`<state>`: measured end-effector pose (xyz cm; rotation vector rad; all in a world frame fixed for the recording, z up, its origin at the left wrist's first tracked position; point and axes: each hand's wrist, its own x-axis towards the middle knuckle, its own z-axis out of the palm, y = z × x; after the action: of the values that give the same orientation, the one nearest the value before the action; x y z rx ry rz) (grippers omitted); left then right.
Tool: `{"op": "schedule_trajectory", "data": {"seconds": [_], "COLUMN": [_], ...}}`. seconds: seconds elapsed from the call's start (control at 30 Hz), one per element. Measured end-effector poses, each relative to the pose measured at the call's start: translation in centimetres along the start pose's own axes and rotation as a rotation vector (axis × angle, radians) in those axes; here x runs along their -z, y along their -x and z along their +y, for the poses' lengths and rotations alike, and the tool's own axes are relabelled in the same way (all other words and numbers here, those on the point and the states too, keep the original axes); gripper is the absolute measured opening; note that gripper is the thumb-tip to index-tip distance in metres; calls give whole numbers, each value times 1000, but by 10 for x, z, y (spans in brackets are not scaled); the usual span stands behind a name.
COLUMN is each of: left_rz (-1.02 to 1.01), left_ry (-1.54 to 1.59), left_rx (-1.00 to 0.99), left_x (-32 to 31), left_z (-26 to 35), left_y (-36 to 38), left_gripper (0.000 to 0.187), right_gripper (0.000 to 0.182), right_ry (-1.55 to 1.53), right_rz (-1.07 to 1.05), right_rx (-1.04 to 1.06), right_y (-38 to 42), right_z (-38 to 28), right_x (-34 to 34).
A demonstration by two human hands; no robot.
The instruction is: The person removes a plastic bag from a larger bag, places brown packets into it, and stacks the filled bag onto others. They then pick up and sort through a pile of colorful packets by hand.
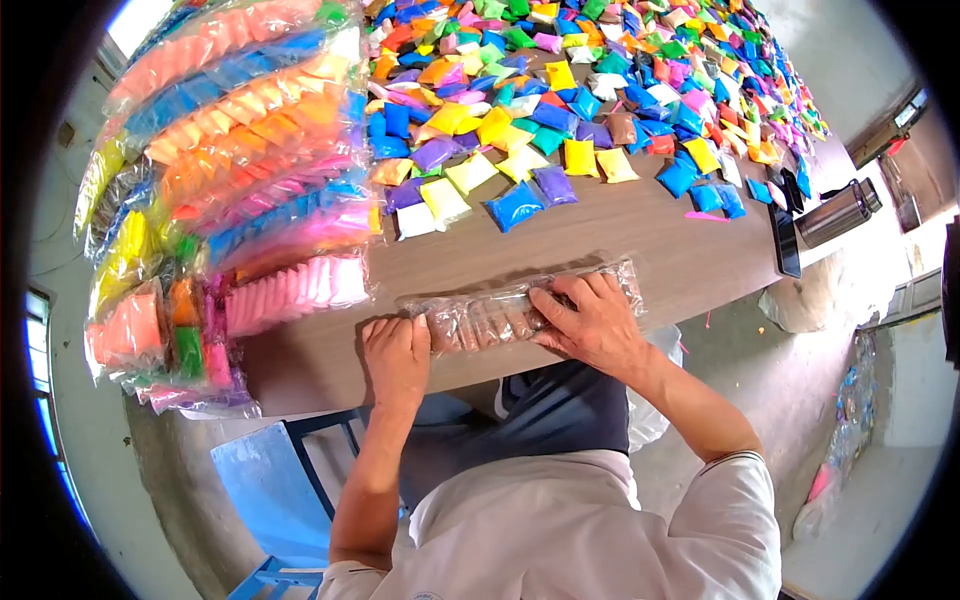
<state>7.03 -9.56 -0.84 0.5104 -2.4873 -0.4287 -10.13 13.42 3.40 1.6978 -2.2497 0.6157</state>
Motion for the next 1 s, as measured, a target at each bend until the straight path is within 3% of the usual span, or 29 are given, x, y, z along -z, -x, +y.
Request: {"op": "schedule_trajectory", "data": {"seconds": [0.43,0.63,0.83,1.0], "left_rz": [-25,4,-86,19], "left_ry": [130,171,224,286], "left_rx": [81,45,38,28], "left_x": [4,5,7,14], "left_z": [-3,-4,-7,-2], "left_y": [-1,-1,-1,-4], "left_gripper": [37,38,34,34], "right_gripper": [49,49,41,46], "right_ry": [85,127,158,172], "right_rz": [56,-27,73,65], "right_rx": [73,71,91,41], "right_y": [2,-1,-4,3], "right_z": [0,-3,-5,-8], "right_x": [-5,-4,-10,-12]}}
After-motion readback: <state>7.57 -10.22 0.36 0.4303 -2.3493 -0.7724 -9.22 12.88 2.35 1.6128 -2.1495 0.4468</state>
